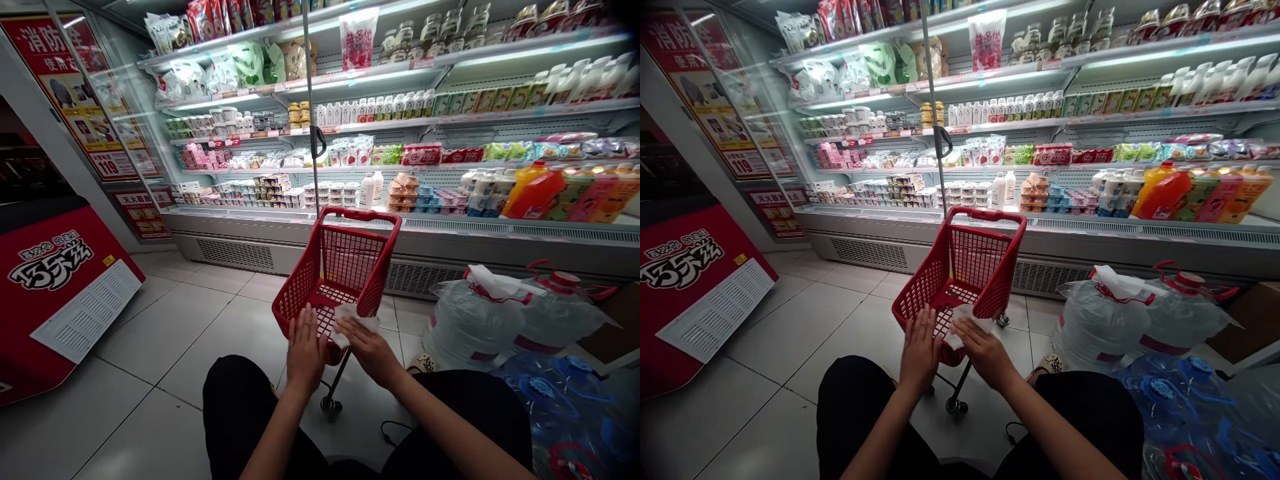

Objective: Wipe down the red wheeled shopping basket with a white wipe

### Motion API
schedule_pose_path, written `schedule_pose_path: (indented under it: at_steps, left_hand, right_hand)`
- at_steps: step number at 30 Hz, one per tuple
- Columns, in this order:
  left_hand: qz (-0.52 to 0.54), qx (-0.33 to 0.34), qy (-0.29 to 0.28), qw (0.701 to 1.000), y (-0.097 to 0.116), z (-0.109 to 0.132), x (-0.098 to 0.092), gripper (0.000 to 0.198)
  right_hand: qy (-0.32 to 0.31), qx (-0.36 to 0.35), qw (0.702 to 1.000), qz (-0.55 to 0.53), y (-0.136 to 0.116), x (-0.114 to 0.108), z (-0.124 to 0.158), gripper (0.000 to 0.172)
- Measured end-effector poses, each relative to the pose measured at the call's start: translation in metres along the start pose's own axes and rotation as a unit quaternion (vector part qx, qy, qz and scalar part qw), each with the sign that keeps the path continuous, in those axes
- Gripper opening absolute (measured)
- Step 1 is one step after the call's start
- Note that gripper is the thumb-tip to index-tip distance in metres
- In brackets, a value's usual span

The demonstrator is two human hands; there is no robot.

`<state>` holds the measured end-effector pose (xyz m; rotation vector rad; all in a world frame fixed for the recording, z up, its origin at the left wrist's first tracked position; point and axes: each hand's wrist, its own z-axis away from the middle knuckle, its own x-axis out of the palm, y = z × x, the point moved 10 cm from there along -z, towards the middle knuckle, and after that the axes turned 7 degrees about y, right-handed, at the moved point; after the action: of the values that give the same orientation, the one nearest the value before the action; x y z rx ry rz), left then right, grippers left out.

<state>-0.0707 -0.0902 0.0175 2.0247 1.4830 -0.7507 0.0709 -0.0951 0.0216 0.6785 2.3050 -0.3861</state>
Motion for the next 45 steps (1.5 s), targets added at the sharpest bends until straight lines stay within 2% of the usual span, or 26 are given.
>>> schedule_pose_path:
  at_steps: [2, 5, 8, 11, 13, 15, 17, 20, 22, 24, 26, 29, 31, 32, 34, 38, 40, 42, 45]
  left_hand:
    - [0.014, 0.025, -0.018, 0.999, 0.019, 0.004, 0.004, 0.076]
    - [0.024, 0.037, -0.033, 0.998, 0.024, 0.008, 0.003, 0.073]
    - [0.025, 0.046, -0.040, 0.998, 0.016, 0.009, 0.000, 0.069]
    - [0.023, 0.043, -0.033, 0.998, 0.007, 0.008, -0.002, 0.069]
    - [0.023, 0.035, -0.027, 0.999, 0.005, 0.008, -0.002, 0.070]
    - [0.024, 0.023, -0.022, 0.999, 0.006, 0.005, -0.003, 0.074]
    - [0.028, 0.011, -0.020, 0.999, 0.012, 0.002, -0.002, 0.079]
    - [0.057, 0.009, -0.027, 0.998, 0.028, -0.003, -0.001, 0.084]
    - [0.080, 0.020, -0.031, 0.996, 0.039, -0.004, -0.001, 0.086]
    - [0.086, 0.033, -0.032, 0.995, 0.043, -0.004, -0.003, 0.088]
    - [0.077, 0.042, -0.036, 0.995, 0.042, -0.002, -0.006, 0.090]
    - [0.055, 0.046, -0.042, 0.997, 0.036, 0.001, -0.012, 0.091]
    - [0.044, 0.047, -0.045, 0.997, 0.033, 0.001, -0.013, 0.091]
    - [0.042, 0.048, -0.047, 0.997, 0.033, 0.001, -0.014, 0.090]
    - [0.040, 0.049, -0.049, 0.997, 0.033, 0.001, -0.013, 0.089]
    - [0.043, 0.045, -0.048, 0.997, 0.032, 0.002, -0.013, 0.088]
    - [0.047, 0.051, -0.052, 0.996, 0.031, 0.003, -0.013, 0.088]
    - [0.050, 0.059, -0.054, 0.996, 0.031, 0.004, -0.014, 0.087]
    - [0.052, 0.064, -0.055, 0.995, 0.031, 0.005, -0.015, 0.083]
  right_hand:
    - [-0.003, -0.015, 1.000, -0.004, -0.017, 0.005, 0.000, 0.068]
    - [-0.009, -0.045, 0.999, -0.008, -0.018, 0.003, -0.001, 0.069]
    - [-0.006, -0.040, 0.999, -0.005, 0.018, -0.009, -0.004, 0.072]
    - [0.022, 0.027, 0.999, 0.021, 0.068, -0.024, -0.008, 0.071]
    - [0.027, 0.051, 0.998, 0.028, 0.079, -0.026, -0.009, 0.068]
    - [0.022, 0.057, 0.998, 0.026, 0.068, -0.021, -0.008, 0.067]
    - [0.013, 0.044, 0.999, 0.018, 0.042, -0.010, -0.007, 0.068]
    - [-0.001, -0.007, 1.000, -0.006, 0.001, 0.003, -0.006, 0.071]
    - [-0.008, -0.042, 0.999, -0.018, -0.008, 0.006, -0.008, 0.072]
    - [-0.016, -0.063, 0.998, -0.022, 0.004, 0.004, -0.012, 0.071]
    - [-0.018, -0.059, 0.998, -0.015, 0.034, -0.003, -0.018, 0.070]
    - [0.003, 0.002, 1.000, 0.016, 0.089, -0.015, -0.027, 0.066]
    - [0.014, 0.044, 0.998, 0.034, 0.109, -0.019, -0.028, 0.063]
    - [0.017, 0.057, 0.997, 0.040, 0.110, -0.019, -0.028, 0.062]
    - [0.022, 0.059, 0.997, 0.039, 0.094, -0.015, -0.027, 0.062]
    - [0.001, 0.001, 1.000, 0.003, 0.041, -0.002, -0.023, 0.067]
    - [-0.011, -0.028, 0.999, -0.014, 0.033, -0.002, -0.022, 0.069]
    - [-0.009, -0.033, 0.999, -0.016, 0.047, -0.009, -0.023, 0.068]
    - [0.008, 0.016, 1.000, 0.012, 0.091, -0.023, -0.028, 0.059]
